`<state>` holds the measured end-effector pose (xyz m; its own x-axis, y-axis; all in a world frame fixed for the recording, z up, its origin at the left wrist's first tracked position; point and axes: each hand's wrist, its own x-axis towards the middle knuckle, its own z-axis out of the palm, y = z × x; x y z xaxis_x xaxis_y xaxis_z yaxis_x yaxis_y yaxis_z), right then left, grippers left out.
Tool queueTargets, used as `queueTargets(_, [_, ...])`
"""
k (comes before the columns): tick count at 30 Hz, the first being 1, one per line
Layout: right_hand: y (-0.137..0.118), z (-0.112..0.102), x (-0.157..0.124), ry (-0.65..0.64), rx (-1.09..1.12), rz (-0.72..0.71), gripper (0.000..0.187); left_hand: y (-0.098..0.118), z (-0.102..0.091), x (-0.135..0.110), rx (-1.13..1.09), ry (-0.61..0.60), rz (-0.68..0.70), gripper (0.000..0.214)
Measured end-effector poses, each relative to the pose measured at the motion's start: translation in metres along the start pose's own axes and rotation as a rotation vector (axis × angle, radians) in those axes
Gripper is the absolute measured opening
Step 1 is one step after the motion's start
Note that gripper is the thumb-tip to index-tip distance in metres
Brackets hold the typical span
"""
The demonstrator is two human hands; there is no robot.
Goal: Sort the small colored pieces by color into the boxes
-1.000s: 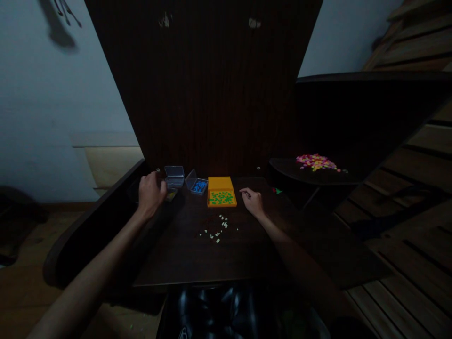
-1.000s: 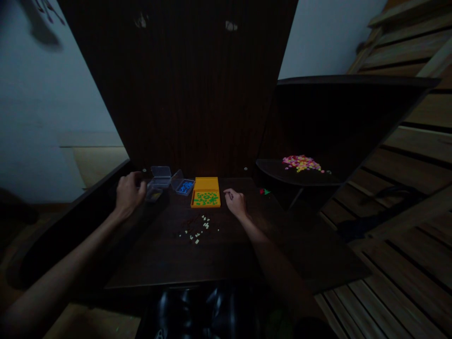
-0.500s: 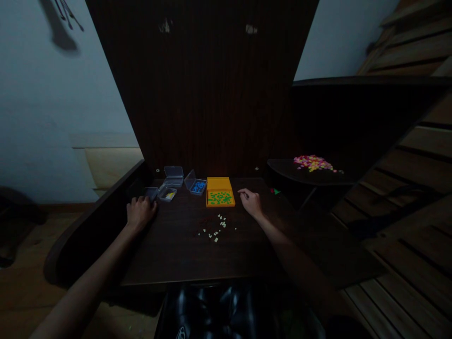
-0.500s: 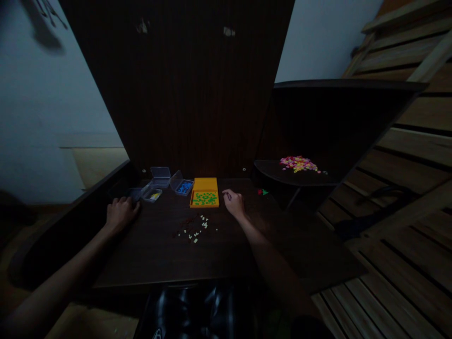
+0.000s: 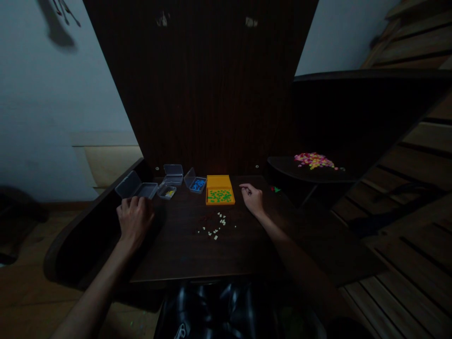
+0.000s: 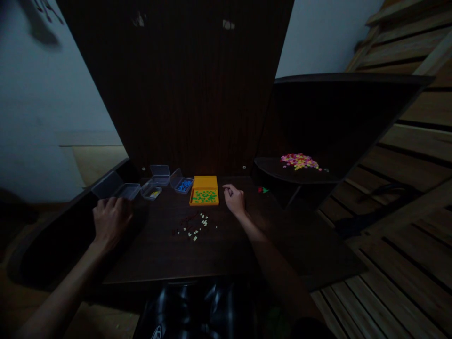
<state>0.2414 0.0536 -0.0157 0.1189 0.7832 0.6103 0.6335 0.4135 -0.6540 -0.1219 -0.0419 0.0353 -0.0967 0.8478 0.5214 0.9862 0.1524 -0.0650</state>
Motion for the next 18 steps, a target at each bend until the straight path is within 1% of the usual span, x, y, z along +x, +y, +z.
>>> queueTargets(3, [-0.009, 0.003, -0.003, -0.09, 0.148, 0.012, 0.029, 0.017, -0.006, 0.001, -0.115, 0.164, 0.068, 0.029])
queueTargets(5, [-0.015, 0.006, -0.005, -0.183, 0.309, 0.051, 0.032, 0.03, -0.007, 0.007, -0.24, 0.275, 0.171, 0.021])
queueTargets(7, [-0.02, 0.009, -0.008, -0.275, 0.471, 0.111, 0.038, 0.044, -0.006, 0.014, -0.395, 0.377, 0.328, 0.013])
queueTargets(9, [-0.025, 0.011, -0.011, -0.363, 0.591, 0.172, 0.045, 0.058, -0.003, 0.021, -0.512, 0.381, 0.524, 0.008])
queueTargets(10, [-0.027, 0.012, -0.012, -0.403, 0.635, 0.198, 0.049, 0.066, -0.001, 0.023, -0.56, 0.364, 0.609, 0.008])
queueTargets(12, [-0.03, 0.013, -0.014, -0.466, 0.699, 0.237, 0.058, 0.079, 0.004, 0.027, -0.654, 0.328, 0.744, 0.01])
queueTargets(15, [-0.031, 0.013, -0.016, -0.513, 0.756, 0.263, 0.065, 0.096, 0.016, 0.028, -0.747, 0.282, 0.845, 0.014])
queueTargets(18, [-0.03, 0.014, -0.015, -0.499, 0.758, 0.263, 0.062, 0.104, 0.028, 0.025, -0.807, 0.273, 0.903, 0.018])
